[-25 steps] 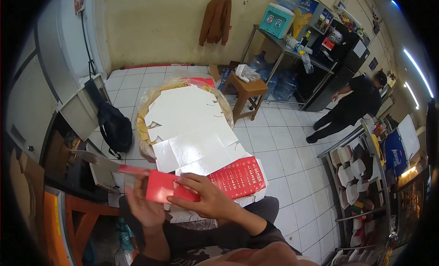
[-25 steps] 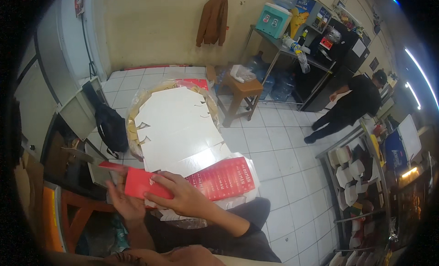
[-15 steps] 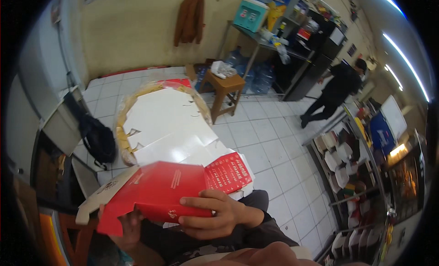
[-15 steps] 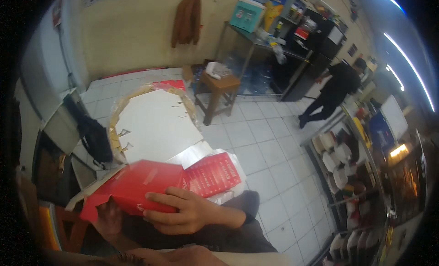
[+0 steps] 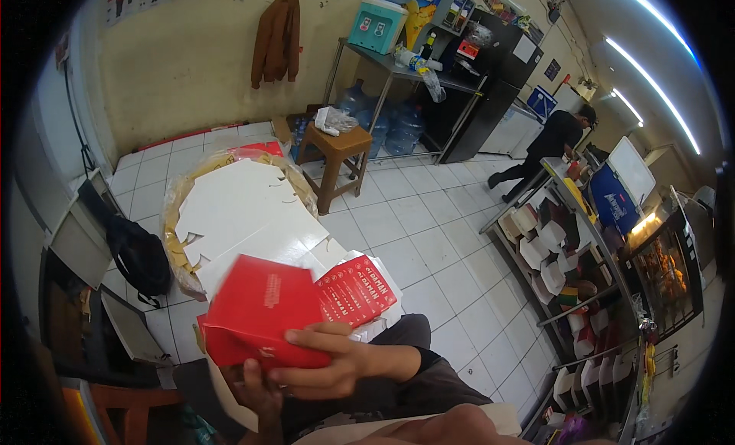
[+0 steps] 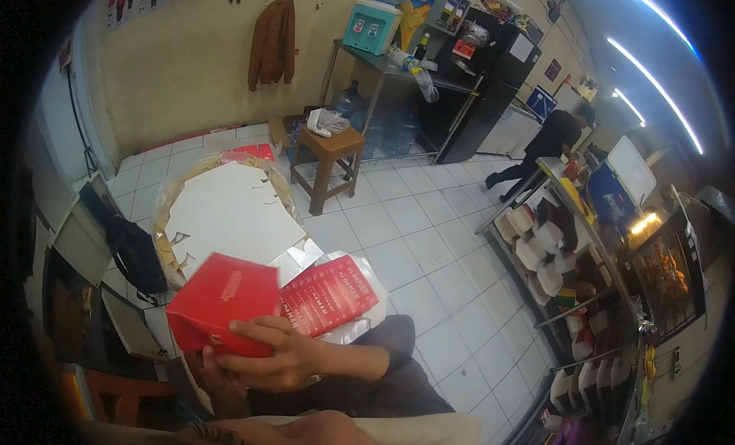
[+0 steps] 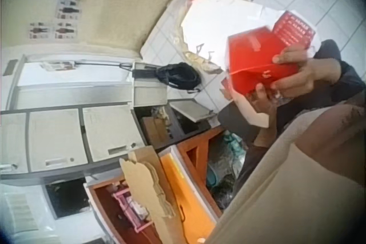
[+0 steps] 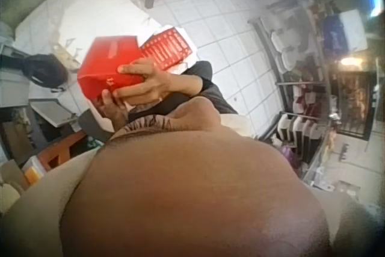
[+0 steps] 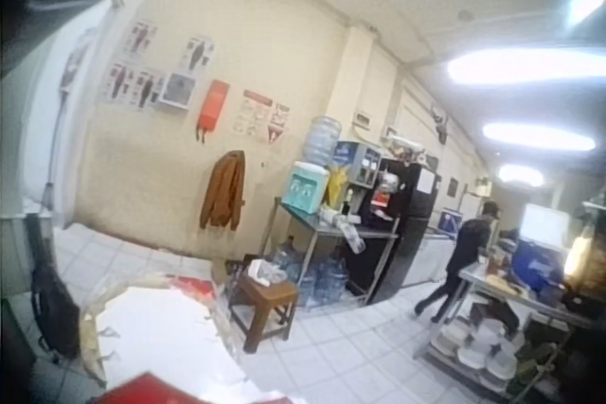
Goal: The person assembles flat-packed cardboard boxes by folding the flaps and tucking them into slots to form a three-dimensional container. They handle multiple red and white boxes, stacking the finished ones on a nearby table.
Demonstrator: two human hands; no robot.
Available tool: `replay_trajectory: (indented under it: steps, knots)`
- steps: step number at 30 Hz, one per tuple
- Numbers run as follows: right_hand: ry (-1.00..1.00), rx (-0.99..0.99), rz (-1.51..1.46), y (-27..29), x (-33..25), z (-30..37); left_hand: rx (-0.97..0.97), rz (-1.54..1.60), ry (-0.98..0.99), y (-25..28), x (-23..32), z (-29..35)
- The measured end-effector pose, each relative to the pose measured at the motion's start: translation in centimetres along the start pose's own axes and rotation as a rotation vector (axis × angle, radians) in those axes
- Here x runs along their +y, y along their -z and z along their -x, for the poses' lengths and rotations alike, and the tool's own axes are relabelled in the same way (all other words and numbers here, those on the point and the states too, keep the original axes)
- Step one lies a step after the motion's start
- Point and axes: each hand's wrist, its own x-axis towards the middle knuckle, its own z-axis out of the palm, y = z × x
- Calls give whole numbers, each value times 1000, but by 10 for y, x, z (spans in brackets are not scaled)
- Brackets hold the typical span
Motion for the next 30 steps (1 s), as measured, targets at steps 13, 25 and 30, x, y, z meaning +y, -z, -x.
replay_trajectory:
  steps: [13,25,30]
  knots:
    - [-568,50,-475,25,78,-18,-969,-1354,-765,-2,24,-45]
    - [-484,-503,-163,-19,94,19,-738,-786,119,26,-29,-95]
    - [-455,-574,-321,-21,81,39,-876,-627,192,26,-35,-98]
